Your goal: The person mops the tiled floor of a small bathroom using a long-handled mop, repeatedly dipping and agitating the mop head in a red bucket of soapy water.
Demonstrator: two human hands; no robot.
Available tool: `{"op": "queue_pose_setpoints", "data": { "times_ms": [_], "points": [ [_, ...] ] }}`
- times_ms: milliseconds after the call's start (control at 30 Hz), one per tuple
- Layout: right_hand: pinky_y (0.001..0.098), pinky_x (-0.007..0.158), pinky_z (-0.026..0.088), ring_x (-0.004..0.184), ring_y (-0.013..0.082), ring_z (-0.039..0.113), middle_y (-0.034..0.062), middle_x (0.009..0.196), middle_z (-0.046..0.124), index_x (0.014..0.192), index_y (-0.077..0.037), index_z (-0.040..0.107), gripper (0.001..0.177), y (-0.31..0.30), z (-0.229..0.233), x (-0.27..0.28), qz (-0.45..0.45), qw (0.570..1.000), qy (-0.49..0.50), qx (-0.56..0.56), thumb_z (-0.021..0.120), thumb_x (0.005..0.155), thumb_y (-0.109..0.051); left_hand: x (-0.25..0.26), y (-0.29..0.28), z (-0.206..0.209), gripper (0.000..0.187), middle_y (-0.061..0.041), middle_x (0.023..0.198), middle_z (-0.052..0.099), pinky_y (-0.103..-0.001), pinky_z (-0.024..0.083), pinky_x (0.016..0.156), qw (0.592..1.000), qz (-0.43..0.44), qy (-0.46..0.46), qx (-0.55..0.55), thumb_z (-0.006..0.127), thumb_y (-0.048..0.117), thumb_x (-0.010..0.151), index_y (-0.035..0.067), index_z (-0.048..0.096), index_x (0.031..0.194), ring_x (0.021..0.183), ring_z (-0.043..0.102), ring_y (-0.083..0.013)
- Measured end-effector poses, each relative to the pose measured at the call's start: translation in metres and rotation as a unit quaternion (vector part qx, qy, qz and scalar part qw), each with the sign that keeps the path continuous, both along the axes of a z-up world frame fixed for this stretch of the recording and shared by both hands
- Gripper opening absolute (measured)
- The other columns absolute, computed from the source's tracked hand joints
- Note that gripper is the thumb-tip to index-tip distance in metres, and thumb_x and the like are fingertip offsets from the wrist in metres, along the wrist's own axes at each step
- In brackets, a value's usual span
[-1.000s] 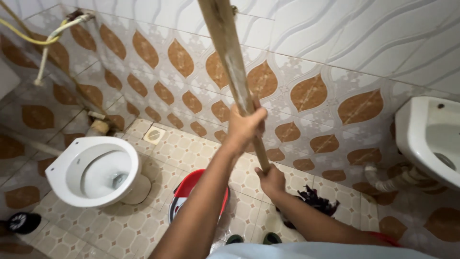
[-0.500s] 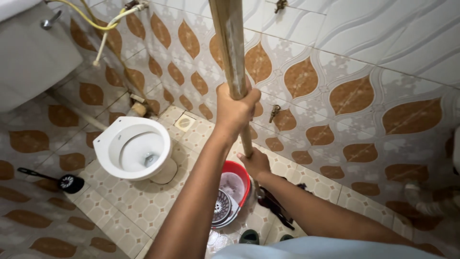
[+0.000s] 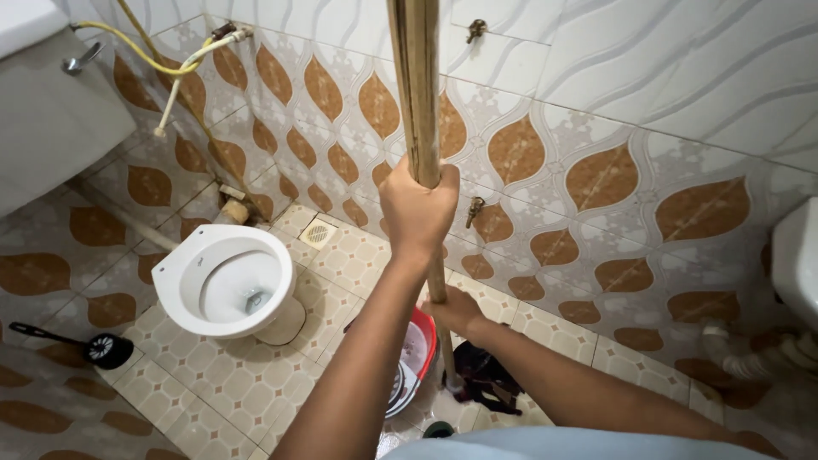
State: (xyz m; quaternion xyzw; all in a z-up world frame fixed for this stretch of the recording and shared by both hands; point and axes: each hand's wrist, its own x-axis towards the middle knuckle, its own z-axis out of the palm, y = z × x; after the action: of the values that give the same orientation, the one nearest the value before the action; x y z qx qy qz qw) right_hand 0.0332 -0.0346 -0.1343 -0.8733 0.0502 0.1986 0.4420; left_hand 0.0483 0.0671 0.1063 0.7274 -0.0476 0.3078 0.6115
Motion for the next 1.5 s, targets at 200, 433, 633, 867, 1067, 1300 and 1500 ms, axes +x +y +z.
{"op": "queue_pose_setpoints", "data": {
  "times_ms": [200, 433, 633, 867, 1067, 1300, 1500],
  "points": [
    [0.0367, 0.083, 0.053, 0.089, 0.0208, 0.070, 0.0093, 0.093, 0.075, 0.101, -0.007, 0.072, 0.034, -0.021, -0.026, -0.036, 0.024, 0.999, 0.040, 0.023, 0.072, 0.080, -0.035, -0.024, -0.007, -0.007, 0.019, -0.012, 0.068, 0.071, -0.039, 0.060, 0.064, 0.994, 0.054, 0.093, -0.025, 0.066, 0.018, 0.084, 0.006, 0.064, 0.099, 0.063, 0.075, -0.0250],
    [0.0332, 0.069, 0.054, 0.070, 0.0169, 0.068, 0.0056, 0.074, 0.072, 0.085, -0.003, 0.074, 0.021, -0.053, -0.044, -0.084, 0.075, 0.989, 0.048, 0.117, 0.072, 0.080, -0.023, -0.055, -0.021, -0.044, 0.024, -0.018, 0.074, 0.072, -0.048, 0.056, 0.068, 0.980, 0.190, 0.056, -0.014, 0.066, 0.015, 0.086, 0.003, 0.060, 0.106, 0.073, 0.074, -0.0381],
    [0.0340, 0.067, 0.051, 0.068, 0.0176, 0.065, 0.0074, 0.073, 0.069, 0.087, -0.001, 0.072, 0.019, -0.079, -0.050, -0.113, 0.060, 0.992, 0.060, 0.098, 0.072, 0.081, -0.020, -0.072, -0.042, -0.058, 0.031, -0.021, 0.075, 0.071, -0.050, 0.054, 0.067, 0.970, 0.214, 0.115, -0.018, 0.066, 0.021, 0.090, 0.003, 0.060, 0.115, 0.074, 0.072, -0.0417],
    [0.0348, 0.071, 0.051, 0.074, 0.0172, 0.065, 0.0063, 0.079, 0.069, 0.097, -0.003, 0.069, 0.021, -0.102, -0.069, -0.153, -0.029, 0.992, 0.090, 0.088, 0.072, 0.086, -0.021, -0.090, -0.068, -0.080, 0.030, -0.021, 0.076, 0.072, -0.045, 0.056, 0.066, 0.980, 0.136, 0.120, -0.077, 0.065, 0.017, 0.089, -0.001, 0.060, 0.113, 0.071, 0.074, -0.0360],
    [0.0359, 0.076, 0.050, 0.077, 0.0178, 0.063, 0.0065, 0.080, 0.066, 0.102, -0.002, 0.067, 0.024, -0.102, -0.065, -0.177, -0.058, 0.990, 0.118, 0.053, 0.070, 0.087, -0.021, -0.103, -0.071, -0.091, 0.022, -0.014, 0.070, 0.069, -0.039, 0.055, 0.059, 0.979, 0.086, 0.146, -0.109, 0.067, 0.018, 0.091, -0.002, 0.062, 0.099, 0.060, 0.070, -0.0247],
    [0.0357, 0.078, 0.051, 0.081, 0.0182, 0.063, 0.0059, 0.082, 0.065, 0.101, -0.004, 0.065, 0.024, -0.111, -0.068, -0.180, -0.054, 0.989, 0.122, 0.068, 0.070, 0.088, -0.023, -0.101, -0.070, -0.096, 0.014, -0.004, 0.055, 0.052, -0.030, 0.041, 0.035, 0.947, -0.093, 0.173, -0.254, 0.062, 0.005, 0.086, 0.006, 0.049, 0.080, 0.038, 0.049, -0.0133],
    [0.0341, 0.079, 0.051, 0.083, 0.0178, 0.064, 0.0042, 0.084, 0.066, 0.097, -0.006, 0.065, 0.022, -0.120, -0.079, -0.161, -0.024, 0.988, 0.135, 0.069, 0.070, 0.086, -0.025, -0.082, -0.064, -0.105, 0.013, -0.005, 0.053, 0.053, -0.029, 0.040, 0.035, 0.926, -0.177, 0.186, -0.277, 0.058, 0.000, 0.085, 0.004, 0.050, 0.075, 0.037, 0.049, -0.0135]
  ]
}}
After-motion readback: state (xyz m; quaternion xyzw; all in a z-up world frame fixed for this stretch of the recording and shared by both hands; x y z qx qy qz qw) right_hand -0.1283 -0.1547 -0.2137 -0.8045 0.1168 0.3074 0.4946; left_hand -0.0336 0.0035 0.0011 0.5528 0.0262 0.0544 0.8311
